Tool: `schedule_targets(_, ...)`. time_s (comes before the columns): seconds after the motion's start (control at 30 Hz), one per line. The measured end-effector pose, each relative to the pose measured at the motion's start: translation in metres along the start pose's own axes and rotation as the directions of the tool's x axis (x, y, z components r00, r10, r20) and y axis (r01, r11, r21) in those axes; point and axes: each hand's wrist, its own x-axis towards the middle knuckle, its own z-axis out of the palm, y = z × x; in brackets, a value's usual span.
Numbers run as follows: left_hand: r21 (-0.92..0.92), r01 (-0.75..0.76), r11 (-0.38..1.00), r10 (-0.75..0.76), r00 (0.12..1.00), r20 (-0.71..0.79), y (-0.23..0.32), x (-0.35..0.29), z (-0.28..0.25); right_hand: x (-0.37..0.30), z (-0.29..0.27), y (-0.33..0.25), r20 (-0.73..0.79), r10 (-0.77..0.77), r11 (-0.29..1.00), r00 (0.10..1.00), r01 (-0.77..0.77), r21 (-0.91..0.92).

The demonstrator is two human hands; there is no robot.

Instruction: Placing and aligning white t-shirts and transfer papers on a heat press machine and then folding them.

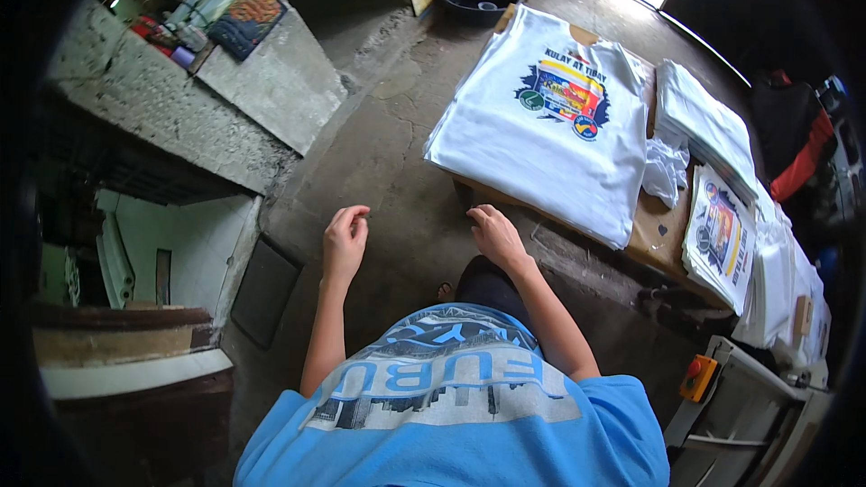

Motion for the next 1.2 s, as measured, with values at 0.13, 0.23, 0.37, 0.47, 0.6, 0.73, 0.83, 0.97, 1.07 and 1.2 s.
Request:
schedule_targets(0.13,-0.083,0.109,0.991,-0.098,0.988,0.123,-0.058,0.049,0.059,0.011,0.011,0.015,0.018,0.074,0.996,0.997,-0.073,-0.048)
schedule_targets(0.23,-0.040,0.160,0.986,-0.151,0.972,0.181,-0.071,0.102,0.114,0.014,0.002,0.032,0.011,0.186,0.982,0.983,-0.185,-0.033)
schedule_targets(0.37,0.174,0.063,0.983,-0.096,0.977,0.188,-0.092,0.154,0.195,0.019,-0.010,0.053,-0.100,0.331,0.943,0.938,-0.324,0.077)
schedule_targets(0.47,0.394,0.002,0.919,-0.178,0.895,0.410,-0.074,0.177,0.220,0.028,-0.019,0.063,-0.225,0.419,0.908,0.880,-0.403,0.114)
schedule_targets(0.6,0.285,0.146,0.947,-0.263,0.865,0.429,-0.085,0.197,0.241,0.044,-0.025,0.075,-0.325,0.495,0.869,0.806,-0.448,0.211)
schedule_targets(0.73,-0.082,0.533,0.842,-0.374,0.687,0.623,-0.104,0.212,0.234,0.077,-0.024,0.082,-0.282,0.481,0.874,0.830,-0.427,0.233)
schedule_targets(0.83,-0.308,0.771,0.558,-0.298,0.532,0.792,-0.077,0.222,0.217,0.115,-0.028,0.069,-0.218,0.425,0.891,0.878,-0.364,0.272)
schedule_targets(0.97,-0.315,0.863,0.395,-0.265,0.435,0.860,-0.075,0.227,0.209,0.166,-0.018,0.043,-0.224,0.089,0.984,0.971,-0.051,0.169)
schedule_targets(1.07,-0.260,0.953,0.157,-0.229,0.291,0.929,-0.085,0.235,0.204,0.188,0.000,0.040,-0.139,-0.034,0.997,0.990,0.044,0.067)
schedule_targets(1.2,-0.257,0.966,0.036,-0.201,0.259,0.945,-0.080,0.243,0.194,0.194,0.012,0.045,-0.125,0.106,0.978,0.986,-0.081,0.190)
